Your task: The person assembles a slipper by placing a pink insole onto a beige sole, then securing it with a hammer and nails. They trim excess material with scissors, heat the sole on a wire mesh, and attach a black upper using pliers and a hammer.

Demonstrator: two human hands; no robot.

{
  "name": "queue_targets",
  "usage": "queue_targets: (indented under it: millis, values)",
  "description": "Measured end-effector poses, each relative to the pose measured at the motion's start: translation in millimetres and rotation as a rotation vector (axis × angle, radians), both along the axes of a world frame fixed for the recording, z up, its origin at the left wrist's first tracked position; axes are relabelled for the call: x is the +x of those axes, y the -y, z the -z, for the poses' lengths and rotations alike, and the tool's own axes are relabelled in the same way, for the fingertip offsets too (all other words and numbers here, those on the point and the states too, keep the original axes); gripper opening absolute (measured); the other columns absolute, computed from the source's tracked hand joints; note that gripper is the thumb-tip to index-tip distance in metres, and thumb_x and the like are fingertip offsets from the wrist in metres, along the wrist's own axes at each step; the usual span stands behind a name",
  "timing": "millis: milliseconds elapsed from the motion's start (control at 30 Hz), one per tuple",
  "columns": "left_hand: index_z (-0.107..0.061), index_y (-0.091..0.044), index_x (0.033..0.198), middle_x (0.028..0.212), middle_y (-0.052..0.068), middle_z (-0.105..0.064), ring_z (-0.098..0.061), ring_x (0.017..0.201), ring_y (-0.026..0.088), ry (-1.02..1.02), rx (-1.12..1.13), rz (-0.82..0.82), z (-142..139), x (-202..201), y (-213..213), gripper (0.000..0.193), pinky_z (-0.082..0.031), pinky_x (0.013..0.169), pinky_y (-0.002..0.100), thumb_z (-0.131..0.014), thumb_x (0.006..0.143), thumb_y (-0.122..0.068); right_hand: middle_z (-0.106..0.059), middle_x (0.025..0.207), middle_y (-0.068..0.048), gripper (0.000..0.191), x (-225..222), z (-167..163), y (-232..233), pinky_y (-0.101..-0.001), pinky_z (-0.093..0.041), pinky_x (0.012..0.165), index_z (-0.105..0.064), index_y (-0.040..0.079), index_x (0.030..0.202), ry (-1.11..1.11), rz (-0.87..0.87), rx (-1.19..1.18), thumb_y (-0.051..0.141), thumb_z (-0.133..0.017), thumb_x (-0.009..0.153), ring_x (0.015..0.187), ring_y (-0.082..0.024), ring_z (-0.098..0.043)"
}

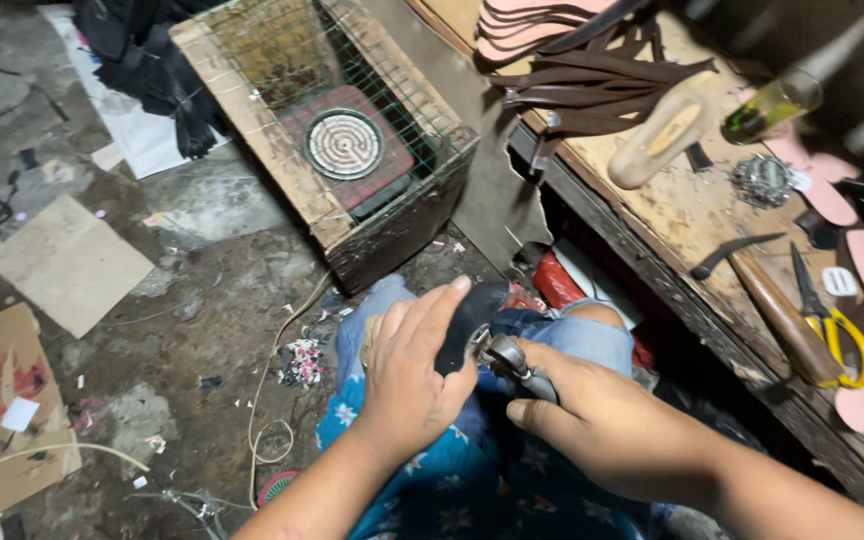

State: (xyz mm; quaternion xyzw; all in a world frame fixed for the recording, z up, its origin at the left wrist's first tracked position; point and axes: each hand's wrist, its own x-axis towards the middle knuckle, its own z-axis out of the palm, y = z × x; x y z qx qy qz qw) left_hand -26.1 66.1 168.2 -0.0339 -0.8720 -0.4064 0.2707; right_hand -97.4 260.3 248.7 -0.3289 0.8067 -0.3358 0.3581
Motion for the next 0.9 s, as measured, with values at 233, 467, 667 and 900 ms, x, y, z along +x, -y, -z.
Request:
queue_targets:
  millis: [233,467,667,900]
  values:
    - [-0.051,-0.01,0.146,0.133,0.011,-0.059,-0.056,0.112,0.034,-0.024,-0.134,0.023,9.6,-1.4,-37.2,0.078,-0.041,0.099,0.047,-0.075,0.072,-0.011,-0.071,0.117,-0.02,0.047,-4.1,-17.1,-26.1,-0.0447,-0.05,0.095,-0.054,0.011,0.135,-0.088,-0.006,0.434,0.037,-0.061,0.095,0.114,-0.037,-0.066]
    - [-0.053,-0.01,0.142,0.119,0.013,-0.065,-0.059,0.107,0.038,0.119,0.039,0.24,21.7,-42.8,-55.5,0.079,-0.044,0.095,0.048,-0.077,0.067,-0.011,-0.073,0.086,-0.021,0.032,-5.3,40.0,-58.4,-0.0489,-0.055,0.074,-0.063,0.008,0.106,-0.353,0.362,0.341,0.036,-0.063,0.091,0.085,-0.042,-0.071]
    - [-0.056,-0.01,0.126,0.103,0.012,-0.075,-0.071,0.098,0.034,0.429,0.344,0.482,45.2,-97.0,-73.9,0.048,-0.055,0.086,0.042,-0.074,0.083,-0.025,-0.072,0.084,-0.02,0.026,-19.3,155.9,-83.8,-0.0425,-0.056,0.068,-0.063,0.002,0.107,-0.551,0.698,-0.144,0.025,-0.063,0.094,0.077,-0.035,-0.073]
    - [-0.059,-0.006,0.126,0.113,0.017,-0.069,-0.065,0.107,0.038,0.245,-0.023,0.491,88.1,-109.6,-87.5,0.044,-0.052,0.09,0.047,-0.071,0.086,-0.021,-0.067,0.077,-0.012,0.03,-57.2,206.9,-126.6,-0.0378,-0.056,0.057,-0.068,-0.001,0.11,0.538,0.865,-0.225,0.026,-0.059,0.1,0.062,-0.022,-0.064]
